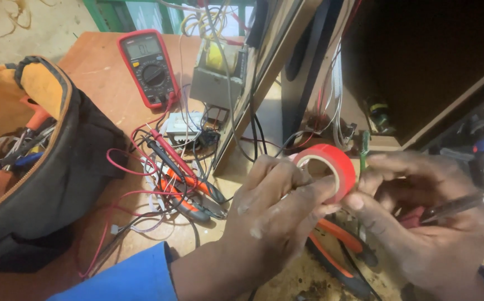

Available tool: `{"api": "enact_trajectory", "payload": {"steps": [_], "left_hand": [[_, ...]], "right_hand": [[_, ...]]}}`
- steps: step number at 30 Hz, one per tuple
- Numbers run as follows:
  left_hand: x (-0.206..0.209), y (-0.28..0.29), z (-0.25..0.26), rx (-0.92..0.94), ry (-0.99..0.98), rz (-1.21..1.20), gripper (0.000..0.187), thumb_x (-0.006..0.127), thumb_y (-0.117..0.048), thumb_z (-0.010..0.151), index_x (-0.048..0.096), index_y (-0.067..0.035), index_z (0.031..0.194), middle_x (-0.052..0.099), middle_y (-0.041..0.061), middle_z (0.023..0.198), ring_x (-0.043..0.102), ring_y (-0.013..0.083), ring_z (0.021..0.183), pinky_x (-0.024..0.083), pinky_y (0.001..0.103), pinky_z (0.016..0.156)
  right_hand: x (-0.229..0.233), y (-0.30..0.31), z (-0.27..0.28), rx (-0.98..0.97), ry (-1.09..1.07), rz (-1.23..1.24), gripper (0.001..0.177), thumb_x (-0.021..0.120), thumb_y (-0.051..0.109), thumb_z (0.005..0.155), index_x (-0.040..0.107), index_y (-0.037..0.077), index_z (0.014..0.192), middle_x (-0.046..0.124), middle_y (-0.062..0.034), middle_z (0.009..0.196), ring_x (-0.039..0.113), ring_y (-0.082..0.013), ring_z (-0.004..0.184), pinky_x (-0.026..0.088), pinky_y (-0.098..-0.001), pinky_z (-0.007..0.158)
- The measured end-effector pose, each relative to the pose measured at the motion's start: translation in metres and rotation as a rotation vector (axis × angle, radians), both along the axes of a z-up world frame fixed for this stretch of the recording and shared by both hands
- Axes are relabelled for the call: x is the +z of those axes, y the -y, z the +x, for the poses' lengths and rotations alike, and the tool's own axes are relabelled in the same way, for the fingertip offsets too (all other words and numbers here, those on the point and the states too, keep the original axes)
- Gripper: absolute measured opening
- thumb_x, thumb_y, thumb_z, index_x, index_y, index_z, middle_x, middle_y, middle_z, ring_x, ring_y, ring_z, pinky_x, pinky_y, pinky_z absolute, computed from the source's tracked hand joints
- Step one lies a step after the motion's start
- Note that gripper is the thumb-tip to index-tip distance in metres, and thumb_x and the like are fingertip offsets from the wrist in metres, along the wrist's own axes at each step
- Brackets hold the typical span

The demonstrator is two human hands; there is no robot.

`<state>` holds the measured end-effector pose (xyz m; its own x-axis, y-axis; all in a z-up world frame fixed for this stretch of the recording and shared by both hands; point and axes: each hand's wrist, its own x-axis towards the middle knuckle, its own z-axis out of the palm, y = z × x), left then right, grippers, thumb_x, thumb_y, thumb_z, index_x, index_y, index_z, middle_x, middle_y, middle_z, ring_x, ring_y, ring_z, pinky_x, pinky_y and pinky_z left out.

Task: The person wraps red electrical tape around a wire connection, then uses pliers to crimp the taped joint. They proceed to strip the insulation from another wire and solder it to a component using a soldering iron.

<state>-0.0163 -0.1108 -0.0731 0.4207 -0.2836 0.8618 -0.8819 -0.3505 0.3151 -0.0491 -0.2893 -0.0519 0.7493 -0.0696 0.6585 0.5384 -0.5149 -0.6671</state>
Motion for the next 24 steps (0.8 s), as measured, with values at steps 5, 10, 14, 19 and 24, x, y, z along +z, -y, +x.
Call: {"api": "enact_trajectory", "payload": {"steps": [5,10,14,19,24], "left_hand": [[0.0,-0.001,0.005,0.006,0.022,0.008,0.011,0.066,0.001,0.102,0.067,-0.003,0.112,0.048,0.009,0.085,0.043,0.0288,0.075,0.042,0.041,0.072],[0.003,-0.001,0.004,-0.003,0.007,0.016,0.009,0.07,-0.001,0.1,0.067,-0.001,0.109,0.045,0.01,0.084,0.042,0.0277,0.076,0.041,0.04,0.07],[0.002,-0.001,0.004,0.014,0.048,0.036,0.012,0.066,-0.001,0.103,0.067,-0.003,0.114,0.05,0.011,0.087,0.045,0.0277,0.076,0.044,0.041,0.074],[0.001,-0.002,0.004,0.018,0.059,0.033,0.01,0.068,-0.002,0.103,0.067,-0.002,0.113,0.046,0.009,0.084,0.042,0.0271,0.076,0.044,0.04,0.073],[0.003,-0.002,0.004,0.007,0.108,0.026,0.012,0.062,0.005,0.104,0.067,0.002,0.114,0.051,0.01,0.086,0.047,0.0266,0.076,0.046,0.04,0.076]], "right_hand": [[0.005,0.001,0.006,0.053,0.147,-0.178,0.021,0.079,-0.004,0.079,0.068,-0.007,0.096,0.074,-0.0201,0.094,0.077,-0.023,0.082,0.064,-0.0254,0.071],[-0.001,0.002,0.005,0.101,0.089,-0.128,0.017,0.079,0.001,0.078,0.068,0.0,0.092,0.074,-0.0129,0.086,0.07,-0.0114,0.063,0.049,-0.0152,0.049],[-0.006,0.003,0.006,0.099,0.062,-0.027,0.025,0.078,-0.005,0.077,0.064,-0.006,0.097,0.072,-0.0167,0.091,0.062,-0.0102,0.053,0.05,-0.0143,0.044],[-0.007,0.002,0.003,0.055,0.04,-0.023,0.032,0.081,-0.003,0.076,0.065,-0.007,0.103,0.073,-0.0167,0.099,0.057,-0.0077,0.047,0.044,-0.0137,0.041],[-0.009,0.002,0.001,0.029,-0.046,0.007,0.026,0.08,0.0,0.077,0.067,-0.002,0.099,0.073,-0.0114,0.1,0.057,-0.0078,0.051,0.042,-0.0144,0.043]]}}
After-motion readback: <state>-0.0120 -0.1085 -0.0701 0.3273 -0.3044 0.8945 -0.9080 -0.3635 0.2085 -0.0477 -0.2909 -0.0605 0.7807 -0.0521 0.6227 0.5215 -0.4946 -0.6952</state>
